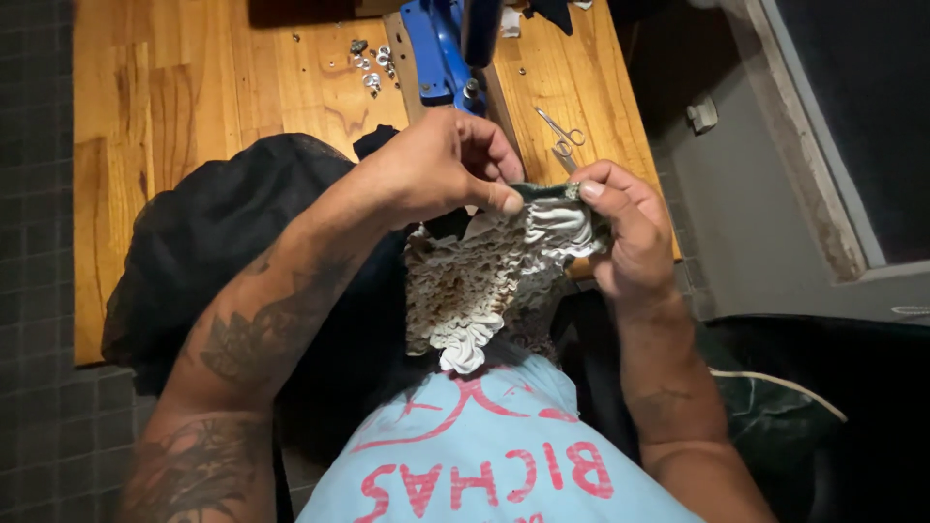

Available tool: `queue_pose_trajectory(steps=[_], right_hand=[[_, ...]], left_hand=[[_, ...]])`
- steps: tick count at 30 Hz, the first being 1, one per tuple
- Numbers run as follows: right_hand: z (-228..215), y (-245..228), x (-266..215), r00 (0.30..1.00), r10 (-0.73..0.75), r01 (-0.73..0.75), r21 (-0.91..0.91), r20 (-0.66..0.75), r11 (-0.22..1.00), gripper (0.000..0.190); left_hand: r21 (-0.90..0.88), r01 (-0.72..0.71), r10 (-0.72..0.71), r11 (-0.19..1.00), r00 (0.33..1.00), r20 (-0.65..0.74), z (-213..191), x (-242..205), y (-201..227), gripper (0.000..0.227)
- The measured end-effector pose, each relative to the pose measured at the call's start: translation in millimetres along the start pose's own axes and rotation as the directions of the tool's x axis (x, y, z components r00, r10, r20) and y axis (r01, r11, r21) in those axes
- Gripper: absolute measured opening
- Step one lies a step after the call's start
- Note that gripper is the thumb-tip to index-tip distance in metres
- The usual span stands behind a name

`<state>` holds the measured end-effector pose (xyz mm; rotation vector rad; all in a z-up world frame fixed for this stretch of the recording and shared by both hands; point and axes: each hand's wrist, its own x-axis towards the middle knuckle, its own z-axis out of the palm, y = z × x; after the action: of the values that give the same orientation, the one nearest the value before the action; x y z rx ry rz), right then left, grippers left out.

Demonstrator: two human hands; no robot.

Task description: Attaching white lace trim to black fabric using a manual hand press tool

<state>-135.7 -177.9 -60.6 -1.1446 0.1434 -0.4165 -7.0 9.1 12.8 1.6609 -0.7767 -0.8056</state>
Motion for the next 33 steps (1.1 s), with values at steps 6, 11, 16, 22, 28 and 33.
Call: queue_pose_trajectory(steps=[6,11,16,22,28,33], right_hand=[[2.0,1.0,-0.5,1.0,-0.019,0.018,0.027,0.012,0.999,0.02],[1.3,4.8,3.6,0.999,-0.03,0.029,0.039,0.025,0.999,0.021],[10.0,1.6,1.3,0.998,-0.043,0.042,0.012,0.036,0.999,0.022],[17.0,10.8,-0.8,0.981,-0.176,0.184,-0.094,0.082,0.978,0.024],[32.7,21.4,0.4,0.931,-0.364,0.344,-0.429,0.039,0.835,0.017],[45.6,27.9,8.7,0.944,-0.328,0.29,-0.378,-0.041,0.879,0.016]], left_hand=[[0.26,-0.027,0.029,0.965,1.0,-0.006,-3.8,-2.1,12.1,0.023],[0.359,0.006,-0.002,0.933,1.0,-0.01,-3.5,-4.7,13.6,0.017],[0.381,0.031,-0.039,0.924,0.999,0.014,-8.0,1.5,13.3,0.015],[-0.076,0.11,-0.114,0.991,0.992,-0.053,2.0,6.6,-4.6,0.02],[0.196,0.108,-0.021,0.975,0.915,-0.403,23.9,4.4,-26.4,0.017],[0.238,-0.057,0.191,0.97,0.785,-0.59,51.4,-8.0,-33.5,0.017]])
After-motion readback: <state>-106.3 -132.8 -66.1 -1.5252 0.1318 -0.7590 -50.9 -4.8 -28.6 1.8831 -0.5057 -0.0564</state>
